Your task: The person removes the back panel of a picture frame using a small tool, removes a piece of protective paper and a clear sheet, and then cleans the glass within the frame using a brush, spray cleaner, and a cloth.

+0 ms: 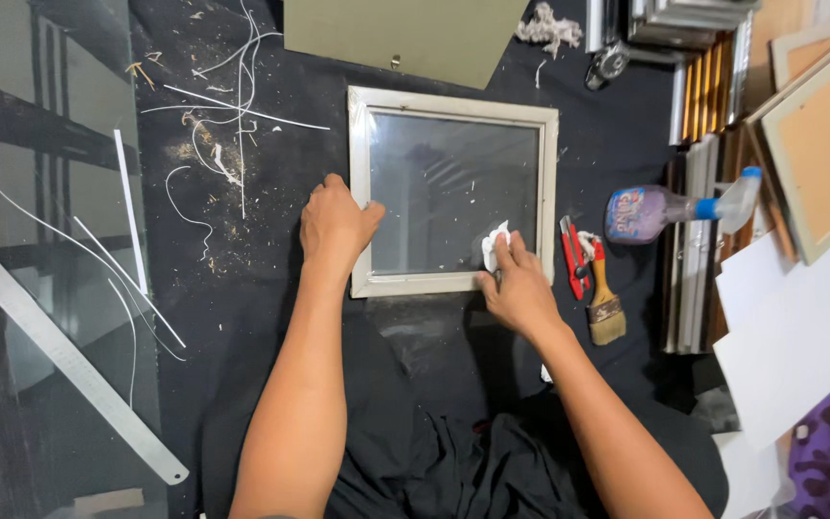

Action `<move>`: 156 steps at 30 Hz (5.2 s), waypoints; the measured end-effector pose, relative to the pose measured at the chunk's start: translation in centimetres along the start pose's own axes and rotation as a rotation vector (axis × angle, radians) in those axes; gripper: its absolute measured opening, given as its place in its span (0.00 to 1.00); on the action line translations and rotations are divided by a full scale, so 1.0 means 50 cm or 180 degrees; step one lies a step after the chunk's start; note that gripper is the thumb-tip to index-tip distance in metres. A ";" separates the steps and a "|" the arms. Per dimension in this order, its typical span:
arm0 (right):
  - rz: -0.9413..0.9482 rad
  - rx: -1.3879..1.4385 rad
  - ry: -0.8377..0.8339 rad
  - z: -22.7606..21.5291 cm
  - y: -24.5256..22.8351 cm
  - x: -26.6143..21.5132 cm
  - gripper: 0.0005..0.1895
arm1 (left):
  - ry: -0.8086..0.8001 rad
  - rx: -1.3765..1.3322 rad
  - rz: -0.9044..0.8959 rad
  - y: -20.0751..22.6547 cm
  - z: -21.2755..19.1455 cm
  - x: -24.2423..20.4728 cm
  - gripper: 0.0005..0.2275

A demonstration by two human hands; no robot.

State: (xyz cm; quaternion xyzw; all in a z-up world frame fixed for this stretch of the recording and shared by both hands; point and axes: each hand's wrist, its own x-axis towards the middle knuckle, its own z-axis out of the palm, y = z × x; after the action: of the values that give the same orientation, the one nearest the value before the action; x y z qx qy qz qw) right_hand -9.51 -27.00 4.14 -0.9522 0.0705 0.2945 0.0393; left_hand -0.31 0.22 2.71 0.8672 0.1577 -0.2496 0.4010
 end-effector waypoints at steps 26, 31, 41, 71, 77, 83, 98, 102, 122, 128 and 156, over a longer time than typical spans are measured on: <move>-0.0279 0.0878 0.1997 0.107 0.058 0.128 0.04 | 0.0458 0.0366 0.0368 -0.060 0.068 0.062 0.14; -0.0721 0.1472 0.1360 0.066 0.032 0.115 0.11 | 0.0555 0.0385 0.0408 -0.047 0.052 0.056 0.14; 0.0055 0.1053 0.0728 -0.218 0.082 -0.115 0.18 | 0.0732 0.0287 0.1505 0.023 0.101 -0.013 0.16; 0.0265 0.0682 -0.1227 -0.013 0.128 0.033 0.45 | 0.1376 0.1504 0.1589 0.129 0.468 0.003 0.04; 0.0285 0.0641 -0.1341 -0.020 0.132 0.025 0.43 | 0.0968 0.1061 0.2288 0.195 0.521 -0.006 0.04; 0.0264 0.0860 -0.1312 -0.050 0.132 0.016 0.42 | 0.1700 0.1449 0.1539 0.033 0.296 0.051 0.03; 0.0361 0.0594 -0.1559 -0.071 0.112 0.010 0.44 | 0.1090 0.0733 0.2363 0.251 0.526 0.033 0.02; 0.0340 0.0713 -0.1561 -0.059 0.119 0.018 0.43 | 0.1445 0.1180 0.1796 0.117 0.389 0.081 0.03; 0.0404 0.0603 -0.1647 -0.081 0.106 0.014 0.45 | 0.1440 0.0929 0.2122 0.208 0.452 0.130 0.02; 0.0434 0.0826 -0.1663 -0.109 0.118 -0.003 0.40 | 0.2162 0.1242 0.0918 0.075 0.247 0.182 0.02; 0.0529 0.0786 -0.1664 -0.125 0.102 -0.004 0.37 | 0.2402 0.1131 0.1065 0.095 0.271 0.247 0.01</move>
State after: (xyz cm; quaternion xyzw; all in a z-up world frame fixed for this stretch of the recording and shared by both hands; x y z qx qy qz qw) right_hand -7.03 -32.76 9.24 -0.8231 0.1709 0.5211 0.1474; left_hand 7.97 -12.37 -8.77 0.9665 0.1051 0.1292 0.1951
